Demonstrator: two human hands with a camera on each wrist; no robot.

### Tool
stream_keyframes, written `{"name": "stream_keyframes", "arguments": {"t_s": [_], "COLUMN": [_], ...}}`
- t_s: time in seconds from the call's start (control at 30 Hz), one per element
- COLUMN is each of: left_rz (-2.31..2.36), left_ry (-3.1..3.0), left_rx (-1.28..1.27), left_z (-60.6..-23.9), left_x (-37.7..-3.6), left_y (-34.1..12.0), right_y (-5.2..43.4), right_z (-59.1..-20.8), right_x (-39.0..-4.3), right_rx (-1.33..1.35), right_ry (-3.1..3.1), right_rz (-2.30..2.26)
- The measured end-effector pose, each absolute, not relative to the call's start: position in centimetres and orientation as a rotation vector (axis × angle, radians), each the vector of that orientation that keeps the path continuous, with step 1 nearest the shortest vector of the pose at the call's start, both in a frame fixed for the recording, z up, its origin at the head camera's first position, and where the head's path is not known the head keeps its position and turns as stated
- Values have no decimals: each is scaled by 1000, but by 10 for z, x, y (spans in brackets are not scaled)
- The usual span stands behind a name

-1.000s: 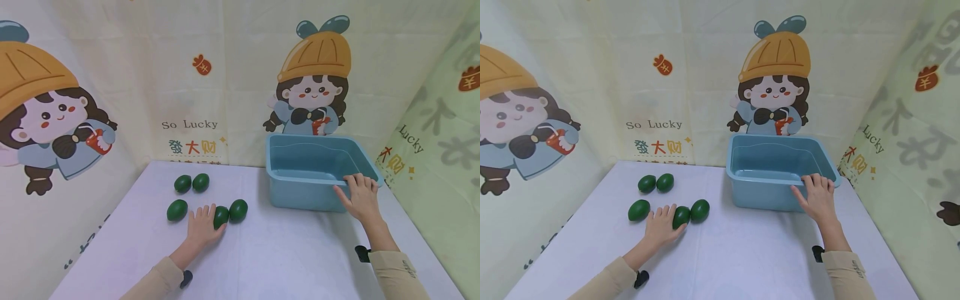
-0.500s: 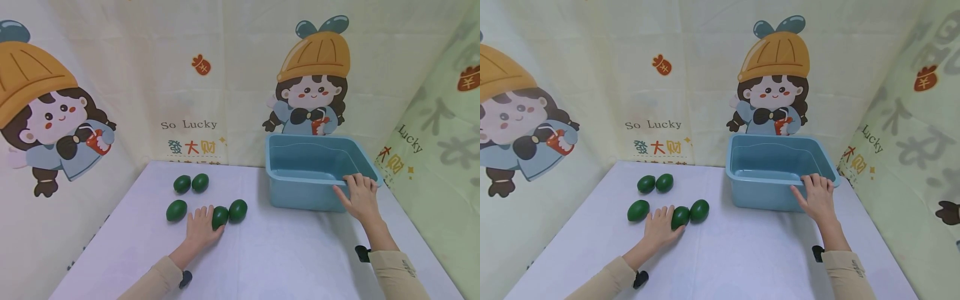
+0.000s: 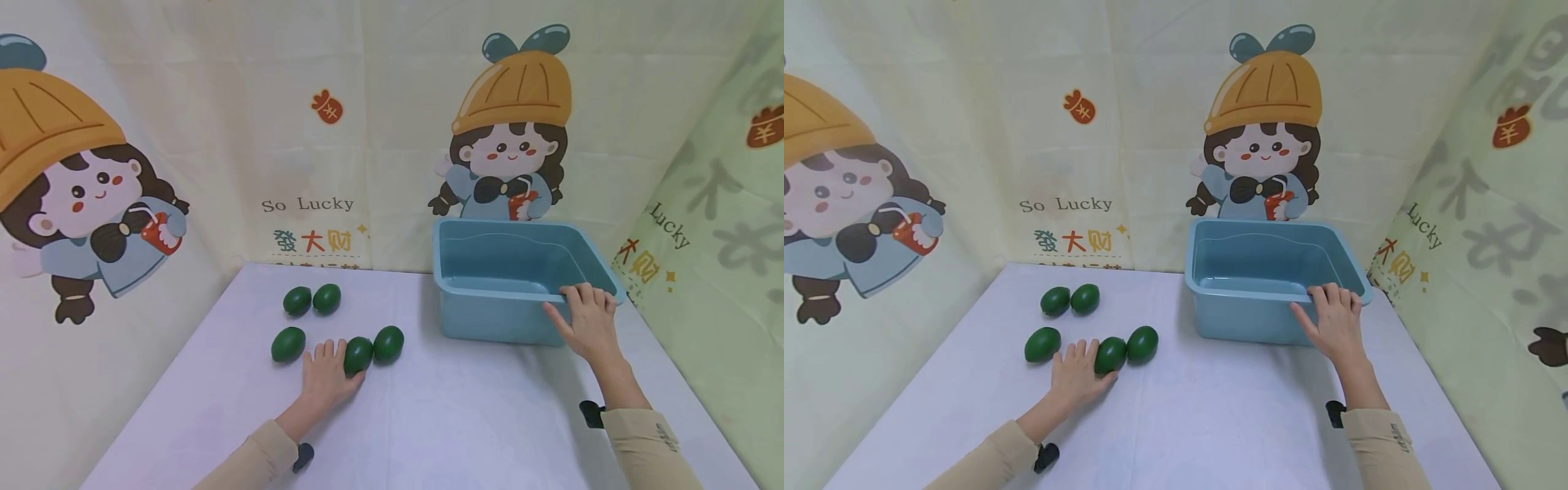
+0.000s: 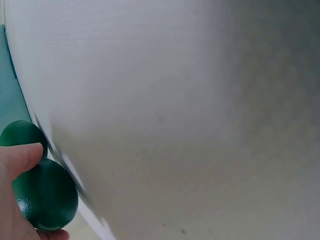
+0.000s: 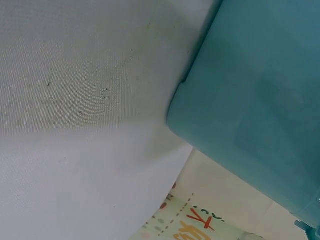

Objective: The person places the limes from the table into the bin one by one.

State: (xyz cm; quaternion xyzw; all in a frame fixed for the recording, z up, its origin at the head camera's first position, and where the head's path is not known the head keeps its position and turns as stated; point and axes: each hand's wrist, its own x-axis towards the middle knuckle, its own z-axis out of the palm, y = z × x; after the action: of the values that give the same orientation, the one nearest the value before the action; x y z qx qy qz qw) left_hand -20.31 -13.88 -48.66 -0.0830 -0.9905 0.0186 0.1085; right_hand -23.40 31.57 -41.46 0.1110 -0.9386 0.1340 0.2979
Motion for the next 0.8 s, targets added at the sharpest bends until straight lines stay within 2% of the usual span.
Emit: {"name": "stream_keyframes", "arguments": {"t_s": [0.8], "left_rz": [-35], "left_ry": [-2917], "left_rx": [-247], "left_z": [-490], "left_x": [-206], "left_y": [-139], "right_y": [314], "right_z": [-414], "right_x": [-236], "right_rx": [294], "right_ry": [-2477], "right_rz": [359]}}
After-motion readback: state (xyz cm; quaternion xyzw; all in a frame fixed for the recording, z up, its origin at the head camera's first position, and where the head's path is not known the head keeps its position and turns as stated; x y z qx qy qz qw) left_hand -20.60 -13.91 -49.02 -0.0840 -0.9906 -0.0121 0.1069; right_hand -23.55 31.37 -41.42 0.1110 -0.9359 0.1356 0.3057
